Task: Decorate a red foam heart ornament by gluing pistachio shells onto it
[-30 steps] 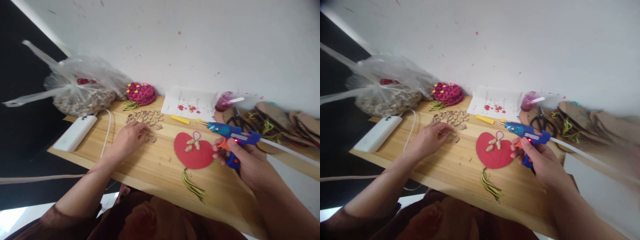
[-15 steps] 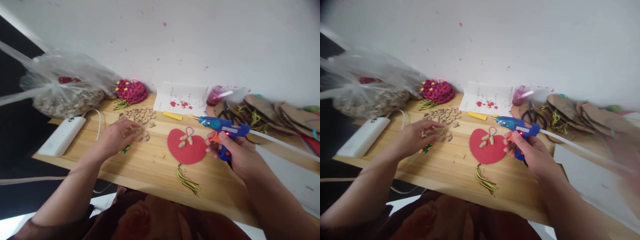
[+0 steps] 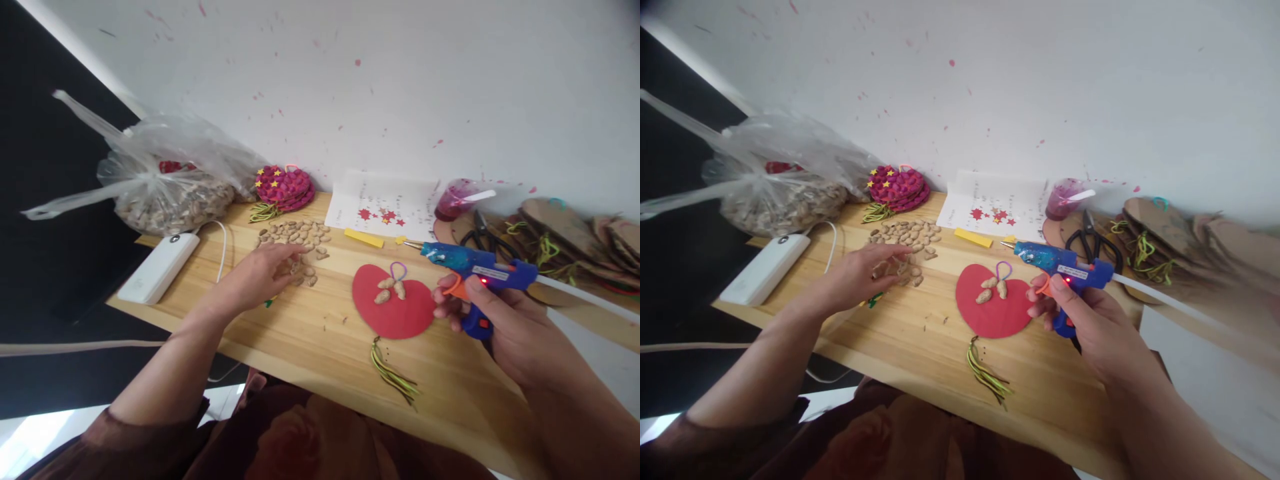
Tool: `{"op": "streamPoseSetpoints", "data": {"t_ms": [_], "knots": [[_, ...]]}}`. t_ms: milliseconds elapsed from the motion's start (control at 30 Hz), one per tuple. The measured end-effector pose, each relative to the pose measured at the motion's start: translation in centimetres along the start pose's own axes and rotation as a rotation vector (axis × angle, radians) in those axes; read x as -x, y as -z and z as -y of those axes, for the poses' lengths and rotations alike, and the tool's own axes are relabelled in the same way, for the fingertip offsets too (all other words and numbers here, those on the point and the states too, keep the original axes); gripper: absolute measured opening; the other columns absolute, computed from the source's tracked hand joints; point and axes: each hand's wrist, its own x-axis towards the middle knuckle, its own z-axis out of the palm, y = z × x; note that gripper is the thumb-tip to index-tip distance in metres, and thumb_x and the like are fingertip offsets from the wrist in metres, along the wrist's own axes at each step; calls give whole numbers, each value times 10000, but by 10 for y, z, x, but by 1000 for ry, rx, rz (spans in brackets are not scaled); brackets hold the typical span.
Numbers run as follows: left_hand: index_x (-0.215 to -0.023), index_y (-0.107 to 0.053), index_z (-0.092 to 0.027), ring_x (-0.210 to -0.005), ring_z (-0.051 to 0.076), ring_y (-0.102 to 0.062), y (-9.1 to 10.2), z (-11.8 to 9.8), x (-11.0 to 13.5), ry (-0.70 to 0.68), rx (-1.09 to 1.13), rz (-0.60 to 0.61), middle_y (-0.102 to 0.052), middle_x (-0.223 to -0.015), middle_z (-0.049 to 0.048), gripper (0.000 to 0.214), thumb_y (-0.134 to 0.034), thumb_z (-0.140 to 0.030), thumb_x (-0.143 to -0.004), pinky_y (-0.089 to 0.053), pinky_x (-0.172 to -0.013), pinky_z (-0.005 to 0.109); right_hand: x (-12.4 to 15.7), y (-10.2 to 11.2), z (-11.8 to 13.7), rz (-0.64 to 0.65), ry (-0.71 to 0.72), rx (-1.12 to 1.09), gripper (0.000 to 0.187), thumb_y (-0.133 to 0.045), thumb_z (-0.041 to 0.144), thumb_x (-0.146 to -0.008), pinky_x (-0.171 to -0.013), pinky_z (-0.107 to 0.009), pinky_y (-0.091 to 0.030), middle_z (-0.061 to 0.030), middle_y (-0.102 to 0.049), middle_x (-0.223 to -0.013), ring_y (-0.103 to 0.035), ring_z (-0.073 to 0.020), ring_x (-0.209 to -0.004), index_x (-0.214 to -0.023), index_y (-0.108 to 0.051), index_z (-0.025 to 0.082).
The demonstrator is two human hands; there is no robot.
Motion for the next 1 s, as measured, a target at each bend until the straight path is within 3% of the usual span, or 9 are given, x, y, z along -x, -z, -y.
{"op": "streamPoseSetpoints", "data": {"t_ms": [333, 500, 633, 733, 867, 1000], "knots": [[-1299, -678, -220, -1068, 223, -704, -2, -1, -3, 4, -39, 10, -758, -1201, 73, 445, -542, -177, -878, -538, -972, 359, 1, 0, 1, -25, -13, -22, 395, -844, 593, -742, -486, -228, -490, -74, -747, -859, -689, -175, -638, -858, -774, 221], [-1275, -689, -230, -905, 192, -719, -4, 3, -3, 56, 12, -23, -770, -1026, 43, 460, -561, -203, -834, -564, -857, 316, 2, -3, 3, -22, -4, -24, 409, -842, 596, -744, -502, -240, -496, -72, -749, -827, -693, -182, -644, -866, -773, 212], [-1317, -657, -226, -881, 189, -725, -5, 2, 1, 109, 94, -73, -770, -1019, 37, 505, -623, -283, -816, -574, -839, 315, 4, -4, 6, -28, 6, -38, 388, -830, 584, -770, -518, -231, -491, -48, -748, -813, -690, -159, -639, -857, -759, 212], [-1309, -648, -230, -865, 187, -715, -2, -19, 2, 65, 156, -111, -763, -1006, 34, 494, -675, -314, -823, -573, -797, 306, 4, -5, 8, 7, 39, -31, 420, -817, 618, -770, -520, -227, -489, -46, -747, -791, -690, -153, -643, -857, -754, 212], [-1336, -618, -257, -910, 167, -694, -10, -72, -6, -246, 183, -74, -755, -1032, 16, 466, -642, -200, -875, -546, -875, 309, 4, -5, 9, 26, 57, -34, 400, -791, 616, -799, -517, -230, -486, -42, -753, -819, -696, -148, -652, -860, -750, 223], [-1385, -579, -211, -1016, 216, -673, -35, -115, -22, -467, 131, 0, -751, -1108, 70, 466, -605, -151, -924, -499, -959, 382, 3, -5, 10, 21, 60, -51, 401, -789, 613, -805, -513, -220, -481, -31, -753, -813, -697, -135, -632, -875, -747, 220]]}}
